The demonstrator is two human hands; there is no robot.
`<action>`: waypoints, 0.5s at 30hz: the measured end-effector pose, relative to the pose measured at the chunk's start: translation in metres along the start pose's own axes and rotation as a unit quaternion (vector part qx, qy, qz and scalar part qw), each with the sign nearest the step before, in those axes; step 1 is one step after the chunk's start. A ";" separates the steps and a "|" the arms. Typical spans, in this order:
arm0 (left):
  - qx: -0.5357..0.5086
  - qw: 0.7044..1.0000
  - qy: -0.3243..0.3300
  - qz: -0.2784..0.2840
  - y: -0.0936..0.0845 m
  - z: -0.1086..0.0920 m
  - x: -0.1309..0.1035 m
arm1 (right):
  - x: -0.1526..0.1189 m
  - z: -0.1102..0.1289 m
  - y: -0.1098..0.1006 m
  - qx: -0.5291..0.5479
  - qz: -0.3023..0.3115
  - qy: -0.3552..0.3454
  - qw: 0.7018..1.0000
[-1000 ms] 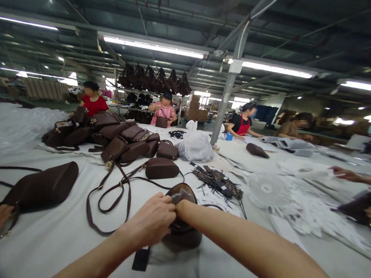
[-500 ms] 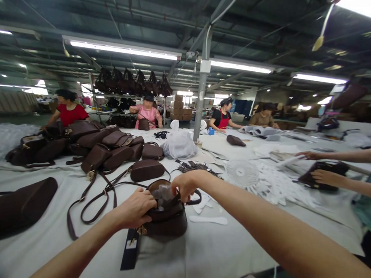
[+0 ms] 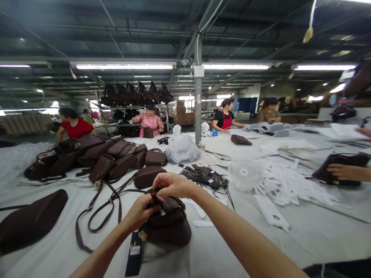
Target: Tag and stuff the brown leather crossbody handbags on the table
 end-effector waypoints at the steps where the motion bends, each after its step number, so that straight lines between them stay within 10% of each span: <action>1: 0.004 1.000 -0.006 -0.008 0.001 0.000 0.001 | -0.003 0.000 -0.002 0.003 -0.009 -0.010 1.000; 10: 0.166 0.965 -0.025 -0.203 -0.008 0.004 -0.005 | -0.046 -0.024 -0.004 -0.244 -0.080 0.049 0.965; 15: 0.188 0.942 -0.039 -0.275 -0.014 0.003 -0.011 | -0.064 -0.036 -0.007 -0.217 -0.155 -0.031 0.963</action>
Point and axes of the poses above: each hand's wrist, its own x-axis towards the middle knuckle, its own y-axis out of the palm, z = x × y, the point moved 6 cm from there along x, towards the middle knuckle, and after that the axes turned 6 degrees about x, right-handed, at the moved point
